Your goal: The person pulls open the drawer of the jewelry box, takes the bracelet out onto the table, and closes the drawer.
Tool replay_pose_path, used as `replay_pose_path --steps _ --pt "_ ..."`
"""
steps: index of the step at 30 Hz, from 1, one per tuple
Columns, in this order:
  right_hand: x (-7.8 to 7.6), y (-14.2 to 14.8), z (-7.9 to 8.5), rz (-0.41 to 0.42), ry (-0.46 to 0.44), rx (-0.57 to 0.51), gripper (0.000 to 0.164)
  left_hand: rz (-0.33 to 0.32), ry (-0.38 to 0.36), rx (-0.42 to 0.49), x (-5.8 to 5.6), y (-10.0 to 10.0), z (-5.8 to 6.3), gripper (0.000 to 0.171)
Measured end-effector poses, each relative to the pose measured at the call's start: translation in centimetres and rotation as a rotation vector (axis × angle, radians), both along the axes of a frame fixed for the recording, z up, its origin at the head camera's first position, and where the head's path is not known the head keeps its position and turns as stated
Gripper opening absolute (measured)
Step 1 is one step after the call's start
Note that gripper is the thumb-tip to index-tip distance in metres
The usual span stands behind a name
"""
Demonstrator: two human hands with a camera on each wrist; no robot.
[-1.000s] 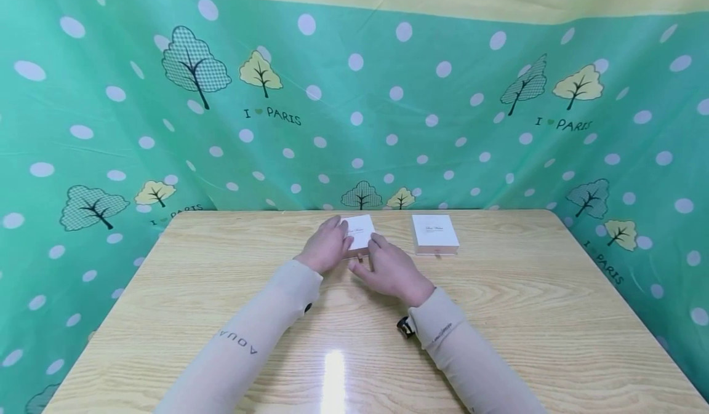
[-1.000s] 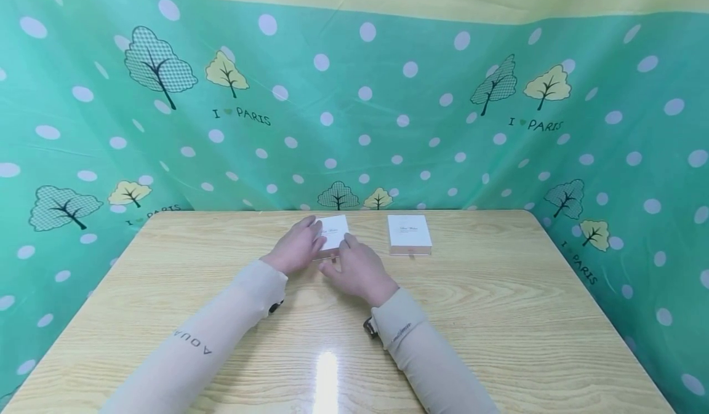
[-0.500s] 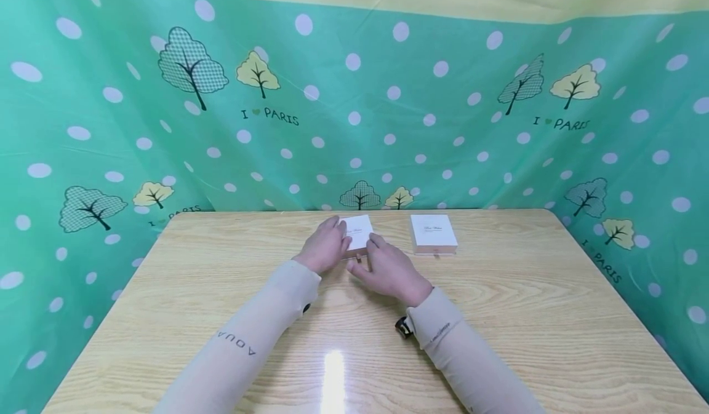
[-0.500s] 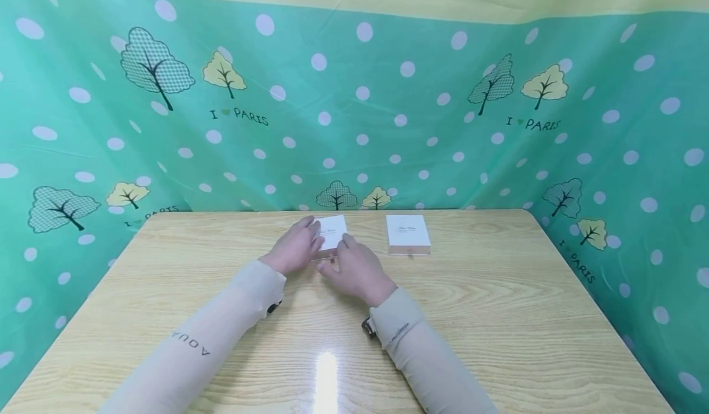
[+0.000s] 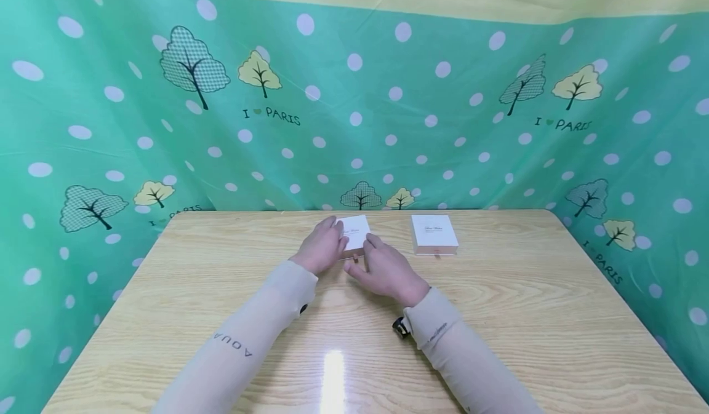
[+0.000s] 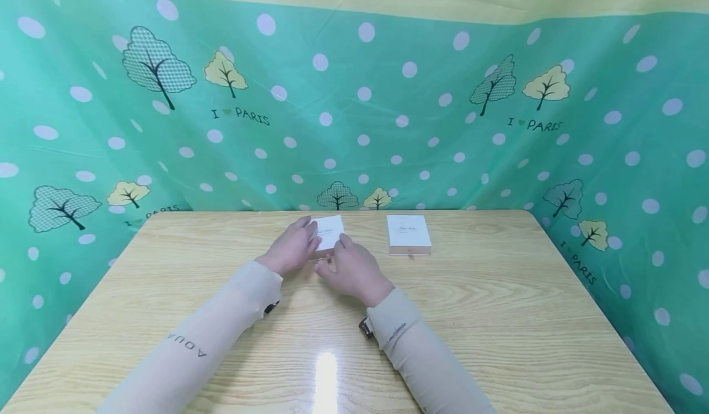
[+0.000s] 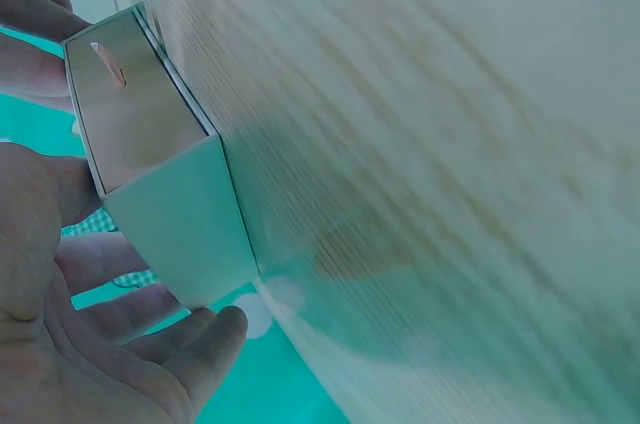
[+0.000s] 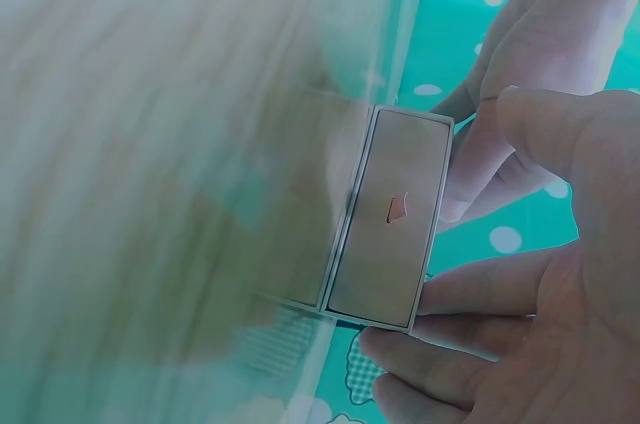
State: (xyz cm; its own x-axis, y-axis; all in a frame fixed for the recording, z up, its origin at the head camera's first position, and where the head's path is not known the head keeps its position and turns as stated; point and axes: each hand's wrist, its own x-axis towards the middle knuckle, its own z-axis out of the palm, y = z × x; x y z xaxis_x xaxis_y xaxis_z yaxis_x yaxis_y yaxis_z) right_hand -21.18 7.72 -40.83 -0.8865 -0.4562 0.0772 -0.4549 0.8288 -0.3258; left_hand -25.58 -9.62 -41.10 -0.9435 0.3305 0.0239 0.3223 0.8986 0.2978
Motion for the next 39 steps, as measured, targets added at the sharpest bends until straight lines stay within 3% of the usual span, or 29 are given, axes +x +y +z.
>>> replay_pose_path --steps 39 --pt "-0.3 -2.7 -0.2 0.034 -0.028 0.004 0.074 0.041 -0.021 0.005 0.4 -3.1 -0.1 0.053"
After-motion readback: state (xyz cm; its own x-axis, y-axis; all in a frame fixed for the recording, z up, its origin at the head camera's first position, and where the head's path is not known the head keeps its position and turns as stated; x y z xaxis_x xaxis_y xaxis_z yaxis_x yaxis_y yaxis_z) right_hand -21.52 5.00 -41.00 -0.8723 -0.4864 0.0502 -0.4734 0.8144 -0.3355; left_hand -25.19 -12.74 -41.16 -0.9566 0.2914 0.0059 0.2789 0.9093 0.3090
